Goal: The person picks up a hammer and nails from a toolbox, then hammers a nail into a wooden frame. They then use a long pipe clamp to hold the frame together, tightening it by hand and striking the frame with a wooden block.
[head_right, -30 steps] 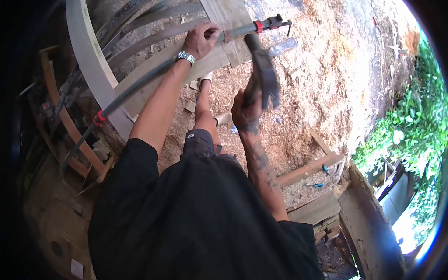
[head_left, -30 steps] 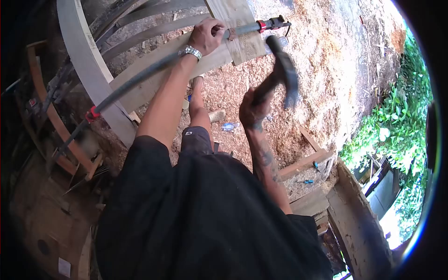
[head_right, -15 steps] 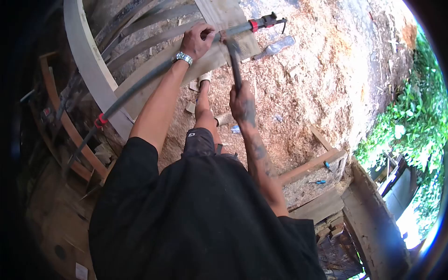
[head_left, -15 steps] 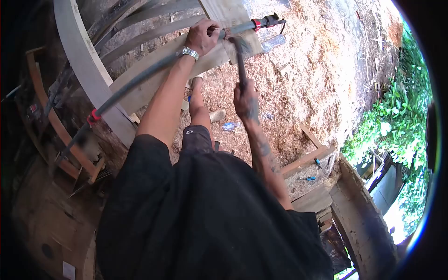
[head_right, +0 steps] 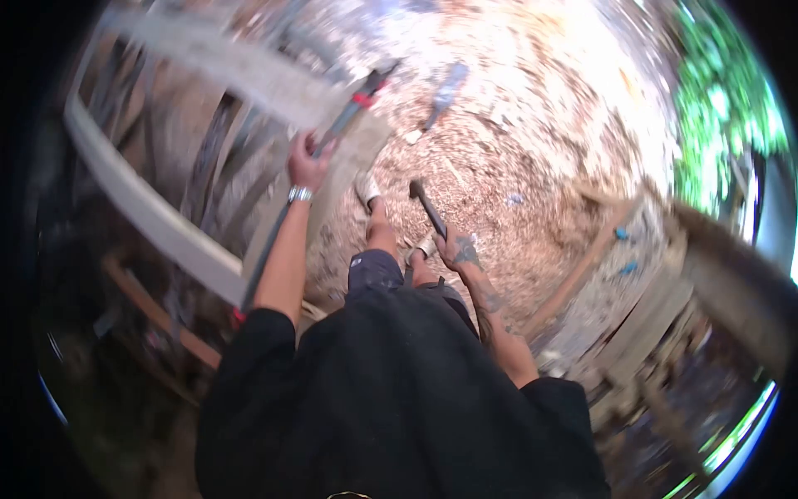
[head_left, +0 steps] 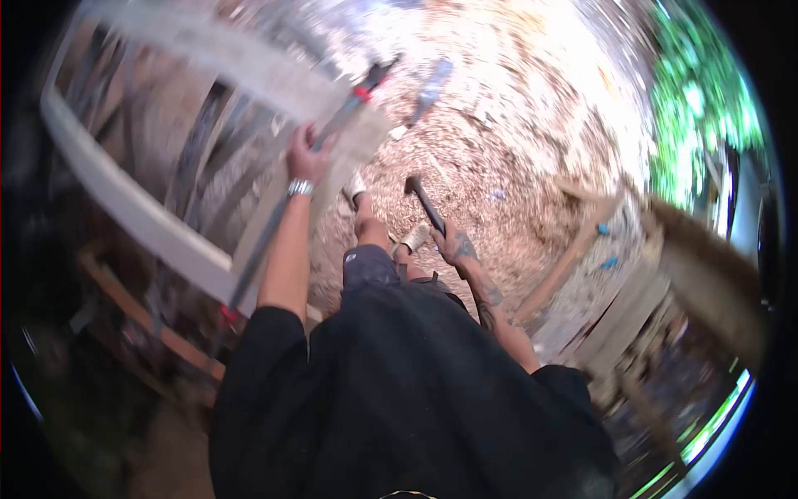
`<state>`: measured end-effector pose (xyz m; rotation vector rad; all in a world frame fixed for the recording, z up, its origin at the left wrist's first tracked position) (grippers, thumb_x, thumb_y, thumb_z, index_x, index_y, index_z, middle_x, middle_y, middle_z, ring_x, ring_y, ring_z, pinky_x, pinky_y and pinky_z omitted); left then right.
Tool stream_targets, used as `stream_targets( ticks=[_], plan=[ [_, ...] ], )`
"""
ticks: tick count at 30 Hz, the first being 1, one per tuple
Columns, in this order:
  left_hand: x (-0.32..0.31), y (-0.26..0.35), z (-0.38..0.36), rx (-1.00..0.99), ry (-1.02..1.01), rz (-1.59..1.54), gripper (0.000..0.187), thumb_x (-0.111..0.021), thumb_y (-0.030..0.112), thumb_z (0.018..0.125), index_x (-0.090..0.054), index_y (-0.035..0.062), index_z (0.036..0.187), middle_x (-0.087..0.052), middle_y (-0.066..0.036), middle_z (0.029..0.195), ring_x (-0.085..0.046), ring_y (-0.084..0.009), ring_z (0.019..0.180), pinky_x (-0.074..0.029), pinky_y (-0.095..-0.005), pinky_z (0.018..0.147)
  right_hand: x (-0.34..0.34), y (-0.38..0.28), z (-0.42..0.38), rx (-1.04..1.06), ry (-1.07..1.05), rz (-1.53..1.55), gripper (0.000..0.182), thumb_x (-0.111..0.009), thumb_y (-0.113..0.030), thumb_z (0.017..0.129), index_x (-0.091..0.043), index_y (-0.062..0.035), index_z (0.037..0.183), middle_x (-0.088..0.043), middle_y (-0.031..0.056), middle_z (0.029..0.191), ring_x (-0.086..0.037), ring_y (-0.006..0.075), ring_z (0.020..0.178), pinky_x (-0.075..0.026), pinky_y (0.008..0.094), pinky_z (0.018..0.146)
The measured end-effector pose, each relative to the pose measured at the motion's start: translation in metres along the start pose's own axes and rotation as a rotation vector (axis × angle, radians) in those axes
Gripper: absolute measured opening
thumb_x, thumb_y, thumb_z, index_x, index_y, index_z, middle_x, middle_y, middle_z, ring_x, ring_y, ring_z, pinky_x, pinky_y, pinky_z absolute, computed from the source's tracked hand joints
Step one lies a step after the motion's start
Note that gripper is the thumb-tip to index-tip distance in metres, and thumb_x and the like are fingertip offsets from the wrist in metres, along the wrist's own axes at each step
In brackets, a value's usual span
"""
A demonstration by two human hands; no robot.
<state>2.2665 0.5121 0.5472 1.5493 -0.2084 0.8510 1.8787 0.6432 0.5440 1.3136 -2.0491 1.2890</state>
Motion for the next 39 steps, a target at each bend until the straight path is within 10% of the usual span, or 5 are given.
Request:
stream_targets(
  ticks=[11,20,26,30,39],
  plan=[
    [-0.022,0.001,0.014,-0.300,-0.353,0.481,0.059,-0.080,0.035,0.085,-0.058,-0.0074,0.120,-0.064,-0.024,0.112,-0.061,-0.0380,0.104,-0.048,-0.0476,0.094,-0.124,0.170,-0.280,-1.399,0.060,0.723,0.026,-0.069,-0.020,0.084,-0.075,0.0009,0.099,-0.075,0.0214,0.091,-0.076,0.0298,0.085,-0.061,0.0414,0.076],
    [-0.118,0.076,-0.040,-0.265,-0.699,0.531,0.041,-0.072,0.015,0.082,-0.062,-0.0035,0.118,-0.070,-0.018,0.097,-0.065,-0.0274,0.083,-0.055,-0.0410,0.079,-0.370,0.172,-0.387,-1.433,0.431,1.252,0.039,-0.068,-0.033,0.092,-0.072,0.0022,0.109,-0.075,0.0180,0.096,-0.074,0.0302,0.082,-0.057,0.0439,0.072],
    [-0.283,0.217,-0.401,-0.668,-1.782,0.584,0.036,-0.074,0.020,0.086,-0.066,0.0014,0.116,-0.074,-0.014,0.082,-0.070,-0.0197,0.075,-0.054,-0.0345,0.070,-0.462,0.115,-0.424,-1.216,0.453,1.865,0.058,-0.063,-0.026,0.093,-0.050,0.0023,0.142,-0.068,0.0214,0.119,-0.066,0.0318,0.114,-0.049,0.0404,0.101],
    [-0.354,0.291,-0.639,-1.133,-2.180,0.674,0.033,-0.067,0.033,0.094,-0.072,0.0002,0.098,-0.072,-0.013,0.074,-0.069,-0.0217,0.066,-0.052,-0.0380,0.062,-0.464,0.053,-0.455,-1.481,0.775,2.262,0.036,-0.062,-0.036,0.098,-0.061,-0.0077,0.076,-0.054,0.0015,0.058,-0.055,0.0183,0.047,-0.043,0.0377,0.045],
    [-0.432,0.340,-0.878,-1.805,-2.013,0.336,0.026,-0.054,0.021,0.099,-0.070,0.0131,0.118,-0.071,-0.019,0.113,-0.068,-0.0409,0.099,-0.056,-0.0474,0.079,-0.483,-0.010,-0.450,-1.478,0.837,2.770,0.038,-0.059,-0.041,0.099,-0.057,-0.0122,0.074,-0.051,-0.0001,0.056,-0.051,0.0164,0.045,-0.040,0.0353,0.043]
  ],
)
Point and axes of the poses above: each hand's wrist, its own z-axis towards the middle knuckle, its own x-axis out of the back of the hand, y = z × x, the point moved 4 cm from there along z, towards the middle knuckle
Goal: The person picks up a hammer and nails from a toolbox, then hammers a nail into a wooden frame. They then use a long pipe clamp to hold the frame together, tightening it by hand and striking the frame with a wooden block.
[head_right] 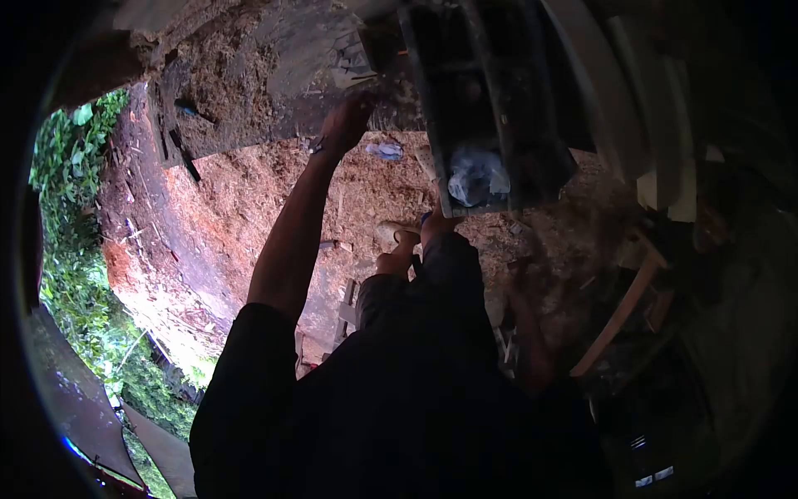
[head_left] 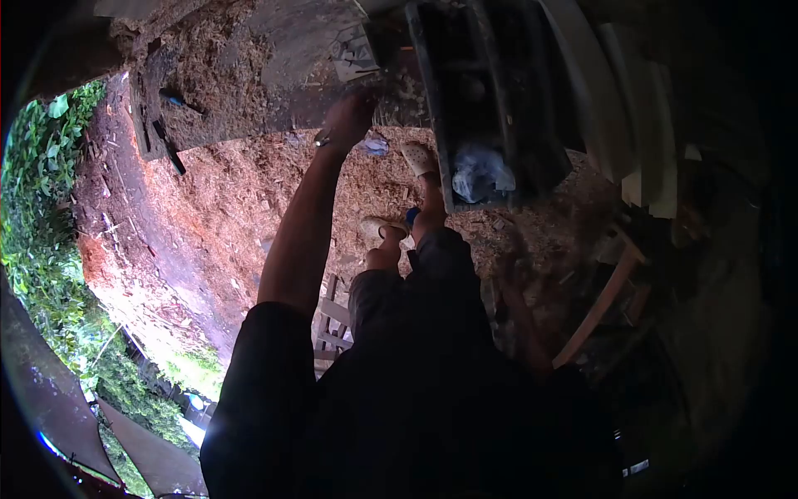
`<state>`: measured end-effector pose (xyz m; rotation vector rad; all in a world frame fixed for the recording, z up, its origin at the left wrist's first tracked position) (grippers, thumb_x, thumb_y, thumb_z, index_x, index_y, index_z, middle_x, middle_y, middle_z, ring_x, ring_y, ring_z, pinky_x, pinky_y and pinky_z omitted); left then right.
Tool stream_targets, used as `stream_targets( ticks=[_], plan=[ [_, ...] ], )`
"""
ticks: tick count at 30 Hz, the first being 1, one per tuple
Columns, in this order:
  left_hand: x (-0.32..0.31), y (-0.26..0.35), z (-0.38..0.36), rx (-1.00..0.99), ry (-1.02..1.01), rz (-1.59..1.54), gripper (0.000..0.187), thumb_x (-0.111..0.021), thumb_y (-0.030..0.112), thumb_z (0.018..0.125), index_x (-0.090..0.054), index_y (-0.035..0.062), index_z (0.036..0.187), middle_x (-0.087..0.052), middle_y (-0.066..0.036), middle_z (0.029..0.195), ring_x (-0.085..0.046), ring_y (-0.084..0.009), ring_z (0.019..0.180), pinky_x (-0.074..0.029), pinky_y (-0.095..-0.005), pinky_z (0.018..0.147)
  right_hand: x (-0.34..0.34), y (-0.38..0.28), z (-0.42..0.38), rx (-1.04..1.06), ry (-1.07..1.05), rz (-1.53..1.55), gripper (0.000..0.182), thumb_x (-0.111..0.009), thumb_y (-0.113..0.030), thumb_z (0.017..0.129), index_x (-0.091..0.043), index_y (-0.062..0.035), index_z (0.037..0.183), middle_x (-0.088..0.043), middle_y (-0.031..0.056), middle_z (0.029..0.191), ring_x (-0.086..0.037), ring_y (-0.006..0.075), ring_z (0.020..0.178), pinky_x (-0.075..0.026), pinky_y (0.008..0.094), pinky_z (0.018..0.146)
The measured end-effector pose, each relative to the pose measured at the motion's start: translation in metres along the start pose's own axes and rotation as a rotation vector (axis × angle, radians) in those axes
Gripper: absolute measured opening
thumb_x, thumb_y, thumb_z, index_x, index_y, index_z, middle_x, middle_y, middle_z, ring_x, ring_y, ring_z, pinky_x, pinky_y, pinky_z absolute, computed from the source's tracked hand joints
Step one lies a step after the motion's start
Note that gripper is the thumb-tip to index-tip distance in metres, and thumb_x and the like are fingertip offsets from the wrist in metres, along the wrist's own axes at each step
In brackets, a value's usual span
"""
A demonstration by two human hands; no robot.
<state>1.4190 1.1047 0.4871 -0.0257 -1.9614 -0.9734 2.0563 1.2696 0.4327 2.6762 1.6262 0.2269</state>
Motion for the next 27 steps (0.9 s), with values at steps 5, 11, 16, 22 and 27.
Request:
stream_targets(
  ticks=[5,11,16,22,27],
  plan=[
    [-0.020,0.001,0.040,-0.167,0.079,0.105,0.027,-0.055,0.020,0.098,-0.068,0.0152,0.121,-0.069,-0.015,0.115,-0.067,-0.0402,0.099,-0.056,-0.0496,0.078,0.016,0.063,0.011,-0.121,-0.055,0.090,0.040,-0.058,-0.044,0.100,-0.055,-0.0147,0.073,-0.049,-0.0010,0.055,-0.049,0.0154,0.044,-0.039,0.0339,0.042],
    [-0.014,-0.001,0.052,0.013,0.058,0.211,0.022,-0.059,0.028,0.096,-0.070,0.0182,0.113,-0.071,-0.013,0.106,-0.069,-0.0388,0.092,-0.055,-0.0493,0.073,0.006,0.061,0.008,-0.177,-0.168,0.082,0.038,-0.059,-0.044,0.101,-0.053,-0.0157,0.076,-0.047,-0.0017,0.054,-0.048,0.0141,0.044,-0.039,0.0320,0.042],
    [-0.007,-0.001,0.043,0.061,0.102,0.320,0.020,-0.055,0.024,0.096,-0.068,0.0185,0.109,-0.073,-0.013,0.100,-0.070,-0.0381,0.083,-0.054,-0.0511,0.065,-0.002,0.017,0.008,-0.038,-0.115,-0.065,0.039,-0.060,-0.045,0.100,-0.053,-0.0152,0.076,-0.047,-0.0018,0.055,-0.048,0.0145,0.043,-0.039,0.0332,0.042],
    [-0.014,-0.013,0.040,0.162,0.171,0.341,0.027,-0.052,0.032,0.097,-0.074,0.0237,0.111,-0.074,-0.013,0.097,-0.070,-0.0374,0.087,-0.055,-0.0479,0.071,-0.004,-0.032,-0.028,-0.189,-0.048,0.038,0.043,-0.056,-0.054,0.100,-0.055,-0.0149,0.082,-0.049,-0.0027,0.059,-0.050,0.0148,0.046,-0.038,0.0330,0.041],
    [-0.014,-0.001,0.032,-0.018,0.248,0.180,0.029,-0.056,0.024,0.093,-0.072,0.0199,0.117,-0.072,-0.015,0.108,-0.069,-0.0381,0.088,-0.056,-0.0492,0.077,0.002,-0.059,-0.048,-0.134,0.021,0.086,0.033,-0.057,-0.043,0.102,-0.057,-0.0125,0.089,-0.050,-0.0023,0.062,-0.050,0.0130,0.052,-0.041,0.0326,0.048]
  ],
)
Point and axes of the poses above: each hand's wrist, its own z-axis towards the middle knuckle, its own x-axis out of the back of the hand, y = z × x, the point moved 4 cm from there along z, towards the middle knuckle
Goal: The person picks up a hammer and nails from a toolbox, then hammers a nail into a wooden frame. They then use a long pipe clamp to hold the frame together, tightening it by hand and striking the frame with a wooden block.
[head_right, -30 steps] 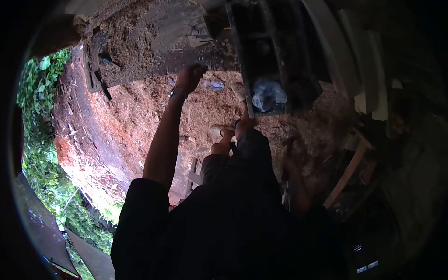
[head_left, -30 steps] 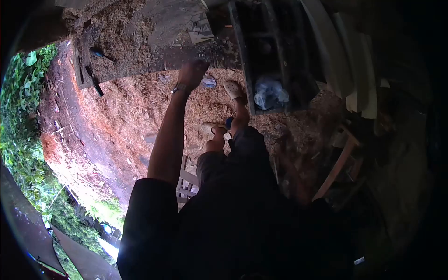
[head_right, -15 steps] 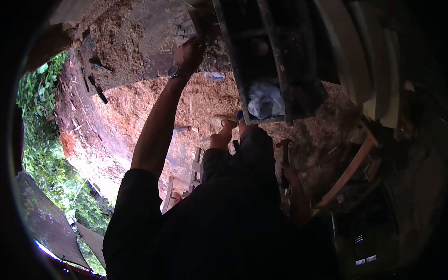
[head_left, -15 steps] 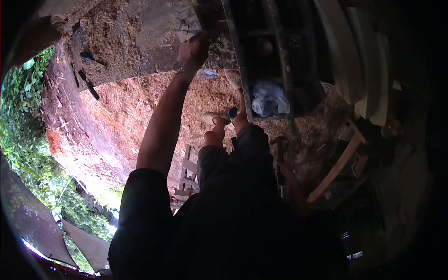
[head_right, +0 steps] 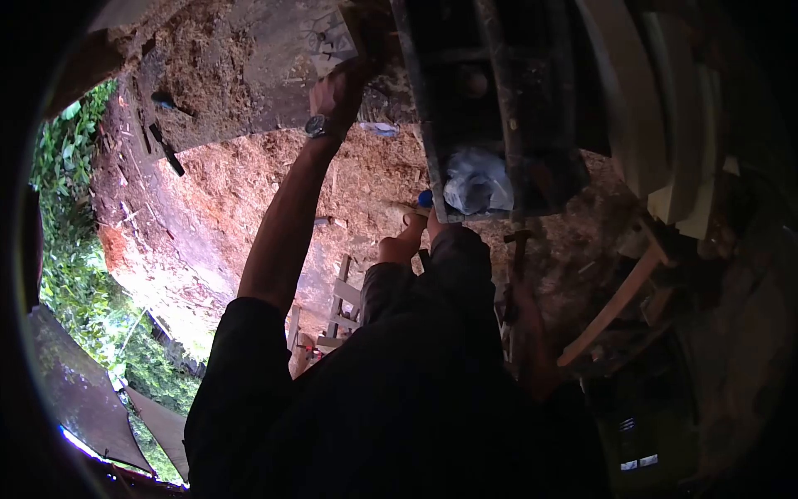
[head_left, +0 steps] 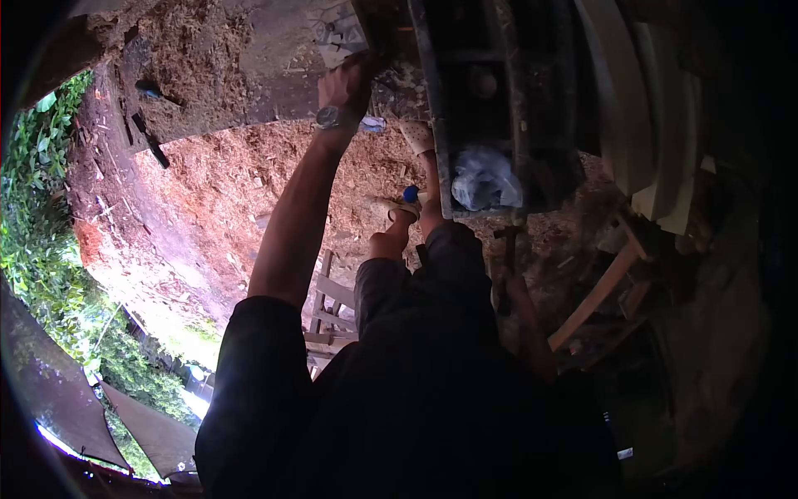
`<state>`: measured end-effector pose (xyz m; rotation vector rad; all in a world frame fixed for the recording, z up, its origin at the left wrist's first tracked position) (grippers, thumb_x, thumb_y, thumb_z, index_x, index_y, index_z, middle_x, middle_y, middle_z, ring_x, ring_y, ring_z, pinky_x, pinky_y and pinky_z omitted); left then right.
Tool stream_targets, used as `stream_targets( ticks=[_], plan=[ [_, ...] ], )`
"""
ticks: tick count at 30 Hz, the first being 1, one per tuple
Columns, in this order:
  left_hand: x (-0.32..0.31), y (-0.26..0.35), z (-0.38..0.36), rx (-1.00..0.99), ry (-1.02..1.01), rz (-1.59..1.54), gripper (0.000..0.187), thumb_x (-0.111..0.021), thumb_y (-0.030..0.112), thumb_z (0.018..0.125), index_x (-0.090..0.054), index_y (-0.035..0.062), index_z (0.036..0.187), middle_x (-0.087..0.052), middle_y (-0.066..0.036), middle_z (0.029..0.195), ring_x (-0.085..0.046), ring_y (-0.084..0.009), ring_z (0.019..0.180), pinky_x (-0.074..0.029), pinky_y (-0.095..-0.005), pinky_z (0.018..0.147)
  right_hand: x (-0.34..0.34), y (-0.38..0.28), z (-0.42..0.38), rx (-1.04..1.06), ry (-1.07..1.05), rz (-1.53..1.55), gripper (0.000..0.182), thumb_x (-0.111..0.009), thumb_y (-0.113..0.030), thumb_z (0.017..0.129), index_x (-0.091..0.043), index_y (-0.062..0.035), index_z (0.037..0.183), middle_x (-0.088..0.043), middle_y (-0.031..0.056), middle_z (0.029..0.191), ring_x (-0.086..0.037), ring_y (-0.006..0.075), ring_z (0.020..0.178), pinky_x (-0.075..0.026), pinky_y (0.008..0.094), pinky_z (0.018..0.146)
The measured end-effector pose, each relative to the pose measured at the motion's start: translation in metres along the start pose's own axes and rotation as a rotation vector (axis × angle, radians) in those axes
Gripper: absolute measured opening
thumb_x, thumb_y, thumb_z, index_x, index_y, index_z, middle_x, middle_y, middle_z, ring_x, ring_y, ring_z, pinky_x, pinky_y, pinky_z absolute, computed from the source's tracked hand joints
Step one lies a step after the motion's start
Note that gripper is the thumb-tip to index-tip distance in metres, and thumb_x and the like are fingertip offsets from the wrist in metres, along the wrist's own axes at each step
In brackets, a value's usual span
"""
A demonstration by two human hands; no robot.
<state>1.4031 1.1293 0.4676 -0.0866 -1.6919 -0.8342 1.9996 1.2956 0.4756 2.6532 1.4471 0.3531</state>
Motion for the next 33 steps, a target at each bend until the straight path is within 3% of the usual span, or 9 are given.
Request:
stream_targets(
  ticks=[5,8,12,14,20,23,26,28,33],
  plan=[
    [-0.021,-0.015,-0.010,-0.223,0.097,0.082,0.037,-0.056,0.013,0.092,-0.061,0.0154,0.129,-0.069,-0.019,0.115,-0.065,-0.0441,0.099,-0.056,-0.0502,0.079,0.014,0.021,0.013,0.009,0.014,-0.034,0.035,-0.059,-0.043,0.100,-0.059,-0.0091,0.089,-0.055,0.0009,0.066,-0.054,0.0146,0.055,-0.044,0.0348,0.051],
    [0.004,0.009,-0.017,-0.058,0.062,0.024,0.036,-0.057,0.009,0.090,-0.056,0.0108,0.126,-0.066,-0.023,0.117,-0.063,-0.0469,0.103,-0.054,-0.0515,0.076,0.022,0.028,0.020,0.021,0.035,-0.134,0.038,-0.060,-0.043,0.099,-0.060,-0.0067,0.089,-0.058,0.0033,0.069,-0.057,0.0162,0.057,-0.046,0.0367,0.052],
    [0.033,0.007,-0.074,0.383,0.056,-0.283,0.020,-0.055,0.013,0.094,-0.061,0.0069,0.112,-0.071,-0.021,0.091,-0.067,-0.0450,0.084,-0.052,-0.0541,0.071,0.021,0.006,0.023,0.081,0.109,-0.395,0.042,-0.061,-0.045,0.098,-0.062,-0.0035,0.088,-0.063,0.0066,0.073,-0.061,0.0185,0.060,-0.048,0.0393,0.053],
    [0.034,-0.008,-0.128,0.301,0.136,-0.218,0.020,-0.059,0.019,0.094,-0.070,0.0113,0.109,-0.072,-0.017,0.085,-0.070,-0.0400,0.079,-0.055,-0.0449,0.071,0.011,-0.024,0.021,0.124,0.172,-0.589,0.045,-0.061,-0.045,0.097,-0.063,-0.0019,0.087,-0.065,0.0082,0.074,-0.063,0.0196,0.061,-0.050,0.0406,0.054],
    [0.055,-0.006,-0.370,0.790,0.354,-0.526,0.023,-0.070,0.018,0.088,-0.077,0.0083,0.108,-0.077,-0.014,0.092,-0.075,-0.0272,0.085,-0.058,-0.0385,0.078,-0.027,-0.119,0.008,0.390,0.186,-1.077,0.046,-0.062,-0.045,0.096,-0.064,-0.0001,0.088,-0.067,0.0101,0.076,-0.065,0.0210,0.062,-0.051,0.0418,0.055],
    [0.046,0.013,-0.521,1.207,0.461,-0.834,0.020,-0.072,0.017,0.089,-0.078,0.0080,0.106,-0.077,-0.011,0.092,-0.075,-0.0217,0.084,-0.057,-0.0346,0.077,-0.049,-0.168,0.001,0.523,0.155,-1.353,0.046,-0.062,-0.045,0.096,-0.064,0.0002,0.088,-0.067,0.0103,0.076,-0.065,0.0212,0.061,-0.051,0.0417,0.055],
    [0.019,0.067,-0.668,1.290,0.874,-0.518,0.016,-0.072,0.016,0.092,-0.079,0.0103,0.106,-0.077,-0.007,0.089,-0.071,-0.0140,0.080,-0.056,-0.0316,0.076,-0.082,-0.207,-0.012,0.621,0.155,-1.669,0.045,-0.061,-0.044,0.096,-0.064,0.0004,0.089,-0.067,0.0106,0.076,-0.065,0.0215,0.061,-0.051,0.0416,0.055],
    [-0.023,0.121,-0.755,1.694,1.121,-0.808,0.015,-0.072,0.014,0.093,-0.079,0.0099,0.106,-0.075,-0.006,0.088,-0.069,-0.0135,0.078,-0.055,-0.0320,0.072,-0.111,-0.222,-0.019,0.666,0.158,-1.889,0.045,-0.061,-0.044,0.097,-0.064,0.0005,0.089,-0.068,0.0107,0.077,-0.065,0.0216,0.061,-0.051,0.0415,0.055],
    [-0.134,0.285,-0.874,1.841,2.026,-0.807,0.018,-0.066,0.016,0.100,-0.070,0.0015,0.111,-0.072,-0.007,0.088,-0.071,-0.0141,0.079,-0.057,-0.0264,0.066,-0.192,-0.212,-0.021,0.789,0.192,-2.359,0.044,-0.061,-0.043,0.097,-0.064,0.0009,0.090,-0.068,0.0111,0.077,-0.065,0.0220,0.061,-0.051,0.0414,0.055]
  ],
)
Point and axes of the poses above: each hand's wrist, its own z-axis towards the middle knuckle, its own x-axis out of the back of the hand, y = z × x, the point moved 4 cm from there along z, towards the middle knuckle
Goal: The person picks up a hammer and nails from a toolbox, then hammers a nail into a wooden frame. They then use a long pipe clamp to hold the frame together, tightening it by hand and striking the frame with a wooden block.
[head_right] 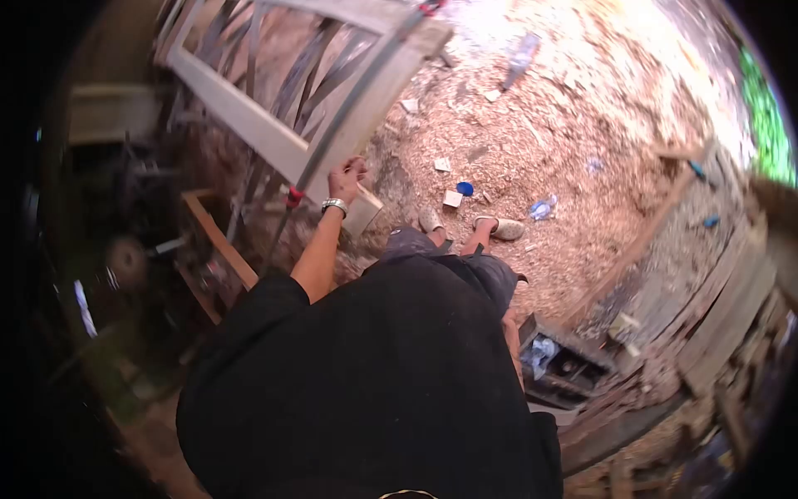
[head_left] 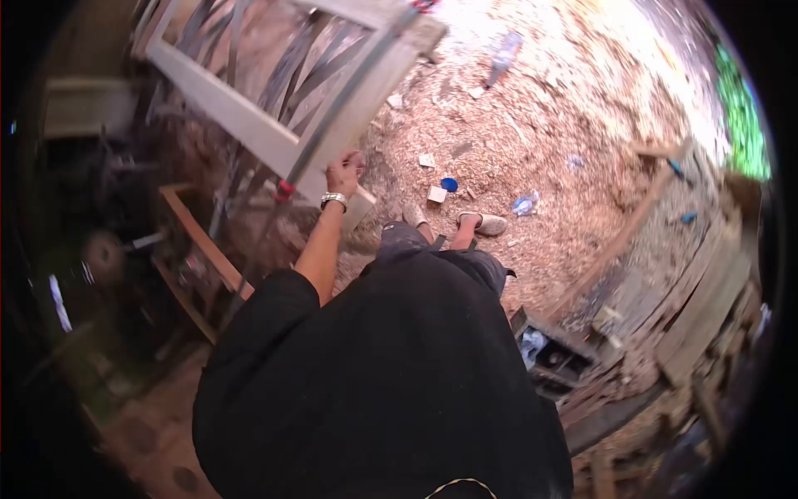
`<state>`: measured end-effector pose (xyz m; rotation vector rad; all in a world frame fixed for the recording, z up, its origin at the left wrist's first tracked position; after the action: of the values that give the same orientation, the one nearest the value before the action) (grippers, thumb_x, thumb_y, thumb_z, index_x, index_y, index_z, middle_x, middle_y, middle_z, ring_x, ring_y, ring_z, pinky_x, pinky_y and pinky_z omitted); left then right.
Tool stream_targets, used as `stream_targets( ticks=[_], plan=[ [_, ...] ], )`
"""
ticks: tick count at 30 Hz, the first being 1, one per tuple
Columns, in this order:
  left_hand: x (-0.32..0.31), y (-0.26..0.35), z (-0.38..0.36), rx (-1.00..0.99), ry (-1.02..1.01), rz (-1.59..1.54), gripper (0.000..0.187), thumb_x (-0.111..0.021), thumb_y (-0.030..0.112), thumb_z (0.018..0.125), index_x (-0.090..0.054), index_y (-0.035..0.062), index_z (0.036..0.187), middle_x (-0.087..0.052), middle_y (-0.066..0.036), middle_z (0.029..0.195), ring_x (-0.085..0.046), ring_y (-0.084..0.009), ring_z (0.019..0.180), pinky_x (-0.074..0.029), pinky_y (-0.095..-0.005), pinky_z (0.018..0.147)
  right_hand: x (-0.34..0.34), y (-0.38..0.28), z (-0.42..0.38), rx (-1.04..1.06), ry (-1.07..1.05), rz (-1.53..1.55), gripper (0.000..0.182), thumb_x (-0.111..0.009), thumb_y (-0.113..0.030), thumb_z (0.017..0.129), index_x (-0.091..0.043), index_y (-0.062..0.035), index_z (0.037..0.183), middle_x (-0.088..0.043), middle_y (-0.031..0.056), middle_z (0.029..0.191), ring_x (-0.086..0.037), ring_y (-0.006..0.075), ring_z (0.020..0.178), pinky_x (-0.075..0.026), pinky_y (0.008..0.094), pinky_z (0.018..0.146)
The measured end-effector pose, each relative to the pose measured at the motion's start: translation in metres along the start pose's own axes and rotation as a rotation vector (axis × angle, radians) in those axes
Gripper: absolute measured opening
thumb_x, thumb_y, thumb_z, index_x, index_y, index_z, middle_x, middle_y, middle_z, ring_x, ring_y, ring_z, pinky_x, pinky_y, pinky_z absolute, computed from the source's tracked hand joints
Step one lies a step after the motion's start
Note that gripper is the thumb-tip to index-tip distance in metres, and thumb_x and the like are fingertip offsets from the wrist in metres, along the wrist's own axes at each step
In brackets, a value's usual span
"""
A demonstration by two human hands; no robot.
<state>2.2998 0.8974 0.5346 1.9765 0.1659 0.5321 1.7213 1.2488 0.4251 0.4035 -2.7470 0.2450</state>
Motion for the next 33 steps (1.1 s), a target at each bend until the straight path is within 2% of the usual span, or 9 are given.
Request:
stream_targets(
  ticks=[4,7,10,11,16,19,24,30,33],
  plan=[
    [0.107,-0.053,-0.012,0.170,0.337,-0.275,0.018,-0.062,0.011,0.101,-0.064,-0.0037,0.111,-0.070,-0.010,0.084,-0.073,-0.0177,0.075,-0.061,-0.0285,0.068,0.005,-0.042,0.034,0.118,0.066,-0.407,0.043,-0.061,-0.042,0.097,-0.064,0.0012,0.091,-0.068,0.0114,0.077,-0.065,0.0223,0.060,-0.052,0.0412,0.055],
    [0.142,-0.075,-0.008,0.038,0.362,-0.336,0.019,-0.062,0.012,0.101,-0.064,-0.0041,0.110,-0.071,-0.011,0.090,-0.074,-0.0183,0.080,-0.063,-0.0293,0.071,0.006,-0.071,0.066,0.202,0.120,-0.665,0.043,-0.061,-0.041,0.097,-0.064,0.0014,0.092,-0.068,0.0116,0.077,-0.066,0.0225,0.060,-0.052,0.0411,0.055],
    [0.157,-0.085,0.013,-0.119,0.341,-0.222,0.018,-0.064,0.014,0.099,-0.066,-0.0011,0.109,-0.072,-0.014,0.098,-0.074,-0.0229,0.081,-0.061,-0.0319,0.069,-0.008,-0.156,-0.003,0.209,0.055,-0.592,0.040,-0.062,-0.038,0.096,-0.062,0.0011,0.094,-0.066,0.0108,0.075,-0.065,0.0232,0.058,-0.052,0.0415,0.053],
    [0.160,-0.080,0.017,-0.157,0.330,-0.103,0.017,-0.066,0.016,0.097,-0.068,0.0022,0.107,-0.072,-0.013,0.103,-0.073,-0.0244,0.087,-0.060,-0.0347,0.074,-0.016,-0.204,-0.057,0.194,0.021,-0.528,0.038,-0.063,-0.037,0.096,-0.060,0.0009,0.095,-0.065,0.0104,0.074,-0.064,0.0235,0.057,-0.052,0.0416,0.052],
    [0.162,-0.039,0.036,-0.536,0.385,0.519,0.013,-0.077,0.025,0.087,-0.077,0.0149,0.095,-0.069,-0.005,0.125,-0.063,-0.0264,0.117,-0.049,-0.0430,0.097,-0.036,-0.296,-0.095,0.232,-0.006,-0.482,0.037,-0.065,-0.037,0.095,-0.057,-0.0008,0.097,-0.061,0.0104,0.072,-0.062,0.0204,0.058,-0.051,0.0399,0.049],
    [0.153,-0.074,0.058,-0.433,0.328,0.546,0.013,-0.076,0.032,0.085,-0.079,0.0212,0.091,-0.067,-0.001,0.132,-0.055,-0.0240,0.127,-0.040,-0.0440,0.105,-0.051,-0.351,-0.118,0.390,0.042,-0.676,0.037,-0.062,-0.037,0.097,-0.054,-0.0011,0.099,-0.059,0.0090,0.073,-0.061,0.0200,0.057,-0.052,0.0392,0.048],
    [0.151,-0.076,0.060,-0.458,0.382,0.398,0.015,-0.074,0.033,0.086,-0.079,0.0198,0.092,-0.072,-0.001,0.123,-0.066,-0.0248,0.109,-0.041,-0.0434,0.100,-0.094,-0.405,-0.165,0.573,0.044,-0.686,0.032,-0.062,-0.035,0.098,-0.053,-0.0041,0.099,-0.055,0.0050,0.070,-0.056,0.0163,0.053,-0.048,0.0343,0.045],
    [0.150,-0.079,0.060,-0.457,0.369,0.400,0.012,-0.073,0.028,0.087,-0.079,0.0186,0.091,-0.073,-0.001,0.122,-0.067,-0.0236,0.108,-0.041,-0.0442,0.101,-0.159,-0.419,-0.212,0.640,-0.145,-0.509,0.027,-0.063,-0.033,0.100,-0.051,-0.0079,0.101,-0.052,0.0009,0.070,-0.053,0.0114,0.054,-0.046,0.0296,0.045],
    [0.149,-0.080,0.063,-0.445,0.369,0.363,0.011,-0.073,0.027,0.087,-0.079,0.0187,0.092,-0.073,-0.001,0.122,-0.067,-0.0231,0.109,-0.040,-0.0444,0.102,-0.180,-0.421,-0.235,0.720,-0.127,-0.609,0.029,-0.062,-0.031,0.099,-0.056,-0.0028,0.103,-0.058,0.0082,0.070,-0.058,0.0181,0.055,-0.049,0.0364,0.048]
  ],
)
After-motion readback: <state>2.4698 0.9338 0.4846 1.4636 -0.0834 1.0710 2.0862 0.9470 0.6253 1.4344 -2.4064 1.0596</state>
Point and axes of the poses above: each hand's wrist, its own z-axis towards the middle knuckle, its own x-axis out of the back of the hand, y = z × x, the point moved 4 cm from there along z, towards the middle knuckle
